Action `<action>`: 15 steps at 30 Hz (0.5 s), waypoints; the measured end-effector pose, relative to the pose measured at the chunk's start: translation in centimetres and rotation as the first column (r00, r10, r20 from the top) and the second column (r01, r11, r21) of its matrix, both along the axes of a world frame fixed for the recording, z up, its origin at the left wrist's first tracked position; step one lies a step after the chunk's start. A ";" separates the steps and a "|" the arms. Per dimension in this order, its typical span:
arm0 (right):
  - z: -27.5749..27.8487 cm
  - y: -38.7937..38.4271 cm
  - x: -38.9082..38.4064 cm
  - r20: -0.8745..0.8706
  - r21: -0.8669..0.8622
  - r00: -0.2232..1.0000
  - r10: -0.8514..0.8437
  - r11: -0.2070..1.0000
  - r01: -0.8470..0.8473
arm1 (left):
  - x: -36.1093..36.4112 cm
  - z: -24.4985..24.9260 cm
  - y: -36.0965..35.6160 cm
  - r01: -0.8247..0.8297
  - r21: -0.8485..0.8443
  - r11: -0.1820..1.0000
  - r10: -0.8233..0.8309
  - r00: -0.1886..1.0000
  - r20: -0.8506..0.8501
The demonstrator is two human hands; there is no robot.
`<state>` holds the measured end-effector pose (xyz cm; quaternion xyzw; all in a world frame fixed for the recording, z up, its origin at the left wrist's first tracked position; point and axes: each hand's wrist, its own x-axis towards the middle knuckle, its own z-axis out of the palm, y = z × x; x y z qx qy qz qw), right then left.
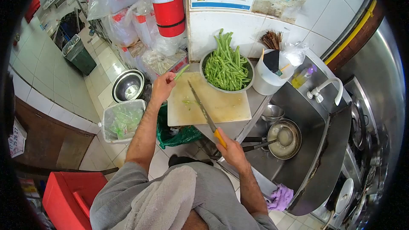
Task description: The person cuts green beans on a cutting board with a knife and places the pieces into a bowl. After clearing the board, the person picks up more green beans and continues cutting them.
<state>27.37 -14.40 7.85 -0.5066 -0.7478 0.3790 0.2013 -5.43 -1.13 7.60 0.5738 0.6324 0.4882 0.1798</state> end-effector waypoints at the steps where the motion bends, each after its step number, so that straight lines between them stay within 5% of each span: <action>1: 0.4 0.5 -1.3 -0.034 -0.114 0.999 0.012 0.993 -0.015 | -0.7 0.3 -0.6 0.003 -0.005 1.000 -0.003 1.000 0.001; 3: 0.1 1.4 -2.9 -0.070 -0.231 0.997 0.007 0.973 -0.023 | -1.7 0.4 -1.7 0.110 -0.075 0.991 -0.121 0.980 -0.157; 6: -1.2 2.0 -4.1 -0.108 -0.339 0.993 -0.038 0.941 -0.001 | -2.7 -0.7 -3.1 0.283 -0.126 0.951 -0.300 0.942 -0.148; 7: -1.0 2.0 -4.0 -0.070 -0.325 0.992 -0.105 0.943 0.077 | -3.0 -1.6 -3.0 0.290 -0.129 0.948 -0.307 0.941 -0.143; 9: -1.0 1.9 -3.6 -0.023 -0.312 0.984 -0.179 0.936 0.163 | -2.9 -2.8 -2.6 0.401 -0.054 0.914 -0.388 0.831 -0.399; 11: -1.6 1.4 -3.3 0.008 0.052 0.993 -0.117 0.992 0.116 | -2.0 -3.1 -2.3 0.402 -0.139 0.905 -0.422 0.811 -0.406; 12: 0.3 1.2 -4.2 0.041 -0.140 0.983 -0.181 0.973 0.185 | -1.8 -3.4 -1.7 0.432 -0.131 0.892 -0.438 0.757 -0.484; 15: 0.2 0.7 -5.5 0.085 0.005 0.981 -0.173 0.985 0.173 | -2.6 -3.9 0.1 0.480 -0.133 0.867 -0.454 0.651 -0.609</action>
